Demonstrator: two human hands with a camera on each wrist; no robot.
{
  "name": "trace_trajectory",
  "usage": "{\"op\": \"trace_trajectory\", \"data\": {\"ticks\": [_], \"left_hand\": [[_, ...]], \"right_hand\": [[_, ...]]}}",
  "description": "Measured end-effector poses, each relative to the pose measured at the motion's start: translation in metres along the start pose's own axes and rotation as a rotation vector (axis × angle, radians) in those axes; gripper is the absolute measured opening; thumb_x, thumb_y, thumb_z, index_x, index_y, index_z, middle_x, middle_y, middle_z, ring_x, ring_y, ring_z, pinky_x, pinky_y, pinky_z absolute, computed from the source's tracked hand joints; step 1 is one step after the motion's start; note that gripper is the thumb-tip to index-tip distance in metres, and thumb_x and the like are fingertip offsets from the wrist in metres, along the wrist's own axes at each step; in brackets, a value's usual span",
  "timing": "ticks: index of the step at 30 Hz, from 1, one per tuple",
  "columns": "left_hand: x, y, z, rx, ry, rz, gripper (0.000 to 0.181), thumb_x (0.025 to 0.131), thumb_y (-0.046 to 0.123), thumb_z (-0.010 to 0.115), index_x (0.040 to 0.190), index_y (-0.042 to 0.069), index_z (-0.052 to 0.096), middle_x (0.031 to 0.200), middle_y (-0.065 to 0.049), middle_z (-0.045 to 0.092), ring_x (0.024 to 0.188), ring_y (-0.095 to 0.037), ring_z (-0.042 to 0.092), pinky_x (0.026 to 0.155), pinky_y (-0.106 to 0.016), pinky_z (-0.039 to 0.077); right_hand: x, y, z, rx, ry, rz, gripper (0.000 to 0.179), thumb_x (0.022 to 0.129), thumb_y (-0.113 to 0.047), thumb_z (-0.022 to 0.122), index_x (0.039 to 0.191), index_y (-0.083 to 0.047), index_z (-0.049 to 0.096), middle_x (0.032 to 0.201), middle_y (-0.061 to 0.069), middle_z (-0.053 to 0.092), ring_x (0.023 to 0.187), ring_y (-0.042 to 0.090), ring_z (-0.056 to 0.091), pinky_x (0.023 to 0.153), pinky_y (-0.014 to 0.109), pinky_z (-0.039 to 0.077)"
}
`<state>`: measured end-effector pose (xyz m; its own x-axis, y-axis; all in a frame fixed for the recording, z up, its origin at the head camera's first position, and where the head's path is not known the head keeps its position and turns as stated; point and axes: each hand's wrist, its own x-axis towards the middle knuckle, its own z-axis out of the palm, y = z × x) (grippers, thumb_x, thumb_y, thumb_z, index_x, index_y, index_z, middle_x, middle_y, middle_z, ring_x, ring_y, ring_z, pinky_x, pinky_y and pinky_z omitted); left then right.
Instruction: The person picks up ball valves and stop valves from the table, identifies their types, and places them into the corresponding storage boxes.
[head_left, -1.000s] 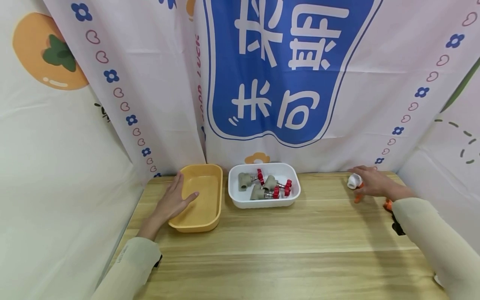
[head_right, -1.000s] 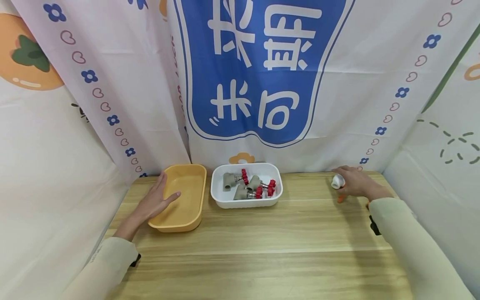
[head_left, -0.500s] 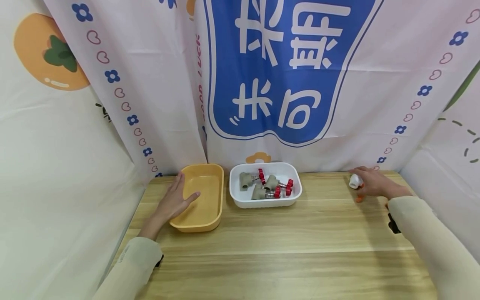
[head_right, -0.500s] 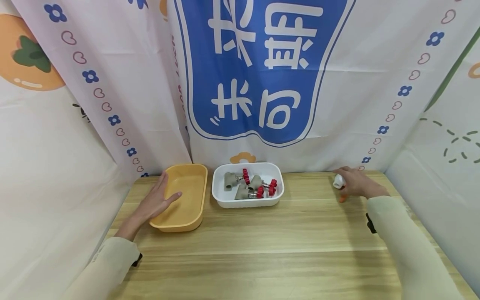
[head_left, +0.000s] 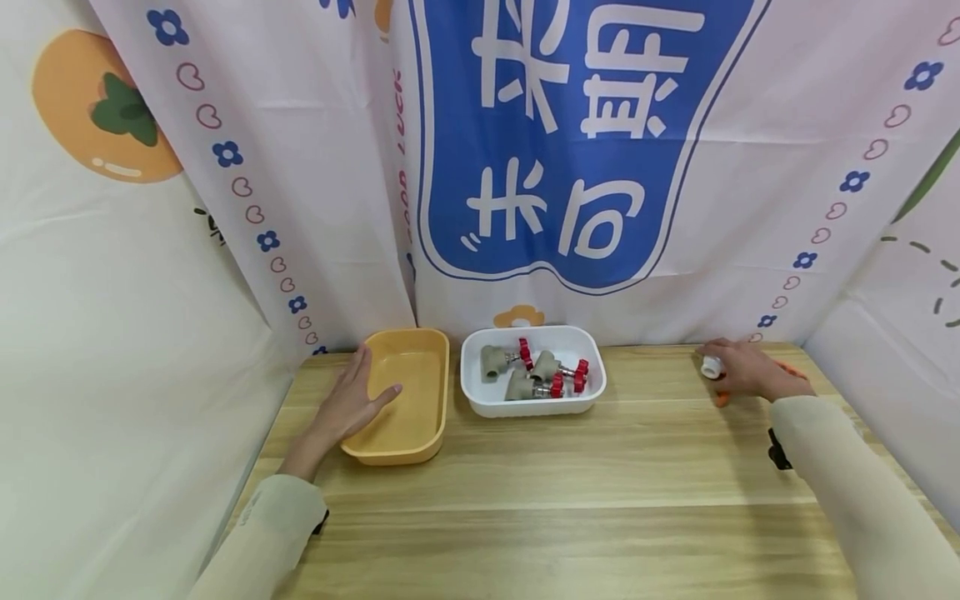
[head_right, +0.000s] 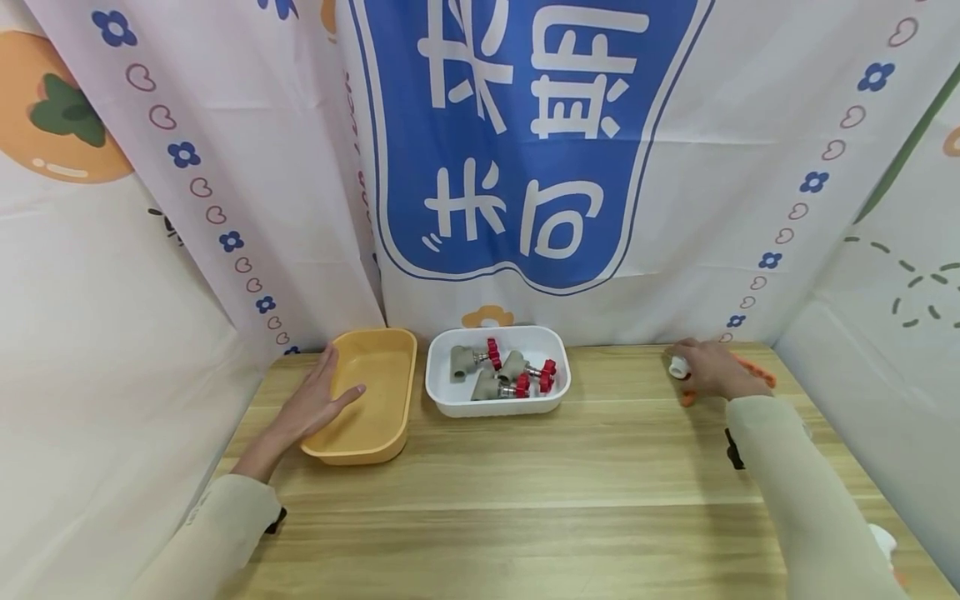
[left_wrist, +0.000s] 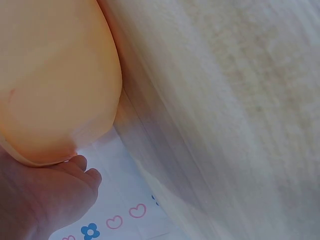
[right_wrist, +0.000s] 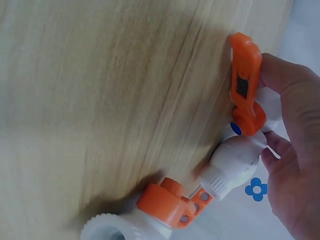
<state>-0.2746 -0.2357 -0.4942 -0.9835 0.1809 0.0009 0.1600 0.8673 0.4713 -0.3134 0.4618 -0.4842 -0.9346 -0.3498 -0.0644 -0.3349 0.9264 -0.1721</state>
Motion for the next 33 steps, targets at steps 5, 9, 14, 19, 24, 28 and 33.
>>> {"op": "trace_trajectory", "data": {"ticks": [5, 9, 14, 19, 24, 28, 33], "left_hand": [[0.0012, -0.0011, 0.0011, 0.001, -0.002, -0.001, 0.106, 0.106, 0.065, 0.048, 0.166, -0.004, -0.005, 0.176, -0.025, -0.006, 0.162, -0.046, 0.002, 0.129, -0.064, 0.008], [0.0014, -0.0007, 0.0011, 0.001, 0.004, 0.003, 0.105, 0.106, 0.064, 0.049, 0.166, -0.005, -0.004, 0.176, -0.025, -0.004, 0.161, -0.049, 0.004, 0.129, -0.064, 0.010], [0.0010, -0.0007, 0.0011, 0.003, 0.010, 0.004, 0.105, 0.106, 0.064, 0.048, 0.167, -0.005, -0.002, 0.176, -0.026, -0.004, 0.160, -0.051, 0.006, 0.129, -0.065, 0.011], [0.0005, -0.0006, 0.0010, 0.003, 0.010, 0.004, 0.105, 0.106, 0.065, 0.048, 0.166, -0.006, -0.002, 0.176, -0.026, -0.004, 0.160, -0.050, 0.005, 0.129, -0.065, 0.010], [0.0004, -0.0004, 0.0010, 0.003, 0.009, 0.004, 0.106, 0.106, 0.065, 0.048, 0.166, -0.005, -0.003, 0.176, -0.026, -0.004, 0.161, -0.049, 0.004, 0.129, -0.065, 0.009], [-0.0003, -0.0002, 0.0006, 0.004, 0.009, 0.003, 0.106, 0.105, 0.066, 0.047, 0.166, -0.005, -0.003, 0.176, -0.026, -0.004, 0.161, -0.049, 0.005, 0.129, -0.065, 0.010], [-0.0004, 0.0000, 0.0004, 0.001, 0.008, 0.007, 0.106, 0.106, 0.065, 0.048, 0.166, -0.005, -0.004, 0.176, -0.026, -0.005, 0.161, -0.048, 0.004, 0.129, -0.065, 0.009]], "right_hand": [[0.0017, 0.0012, 0.0026, 0.004, 0.003, 0.013, 0.055, 0.086, -0.006, 0.080, 0.139, 0.002, 0.064, 0.141, 0.036, 0.057, 0.114, 0.054, 0.060, 0.098, 0.073, 0.047], [0.0022, 0.0022, 0.0040, -0.003, 0.029, 0.001, 0.048, 0.087, -0.008, 0.081, 0.133, 0.001, 0.068, 0.136, 0.034, 0.062, 0.107, 0.048, 0.063, 0.094, 0.068, 0.050], [0.0019, 0.0055, 0.0061, 0.015, 0.053, -0.010, 0.039, 0.087, -0.007, 0.080, 0.125, -0.002, 0.071, 0.130, 0.031, 0.065, 0.099, 0.040, 0.062, 0.089, 0.061, 0.051], [0.0022, 0.0068, 0.0074, 0.023, 0.049, -0.004, 0.037, 0.087, -0.008, 0.081, 0.123, -0.003, 0.072, 0.127, 0.031, 0.065, 0.103, 0.046, 0.062, 0.090, 0.065, 0.049], [0.0047, 0.0071, 0.0091, 0.025, 0.057, 0.007, 0.039, 0.088, -0.009, 0.082, 0.125, -0.002, 0.071, 0.128, 0.031, 0.065, 0.108, 0.049, 0.059, 0.091, 0.067, 0.048], [0.0058, 0.0074, 0.0100, 0.021, 0.060, 0.011, 0.040, 0.089, -0.010, 0.083, 0.126, -0.002, 0.070, 0.127, 0.029, 0.065, 0.109, 0.049, 0.059, 0.091, 0.066, 0.049], [0.0053, 0.0052, 0.0091, 0.003, 0.070, -0.011, 0.041, 0.090, -0.010, 0.082, 0.128, 0.001, 0.069, 0.124, 0.029, 0.066, 0.106, 0.048, 0.060, 0.091, 0.066, 0.050]]}}
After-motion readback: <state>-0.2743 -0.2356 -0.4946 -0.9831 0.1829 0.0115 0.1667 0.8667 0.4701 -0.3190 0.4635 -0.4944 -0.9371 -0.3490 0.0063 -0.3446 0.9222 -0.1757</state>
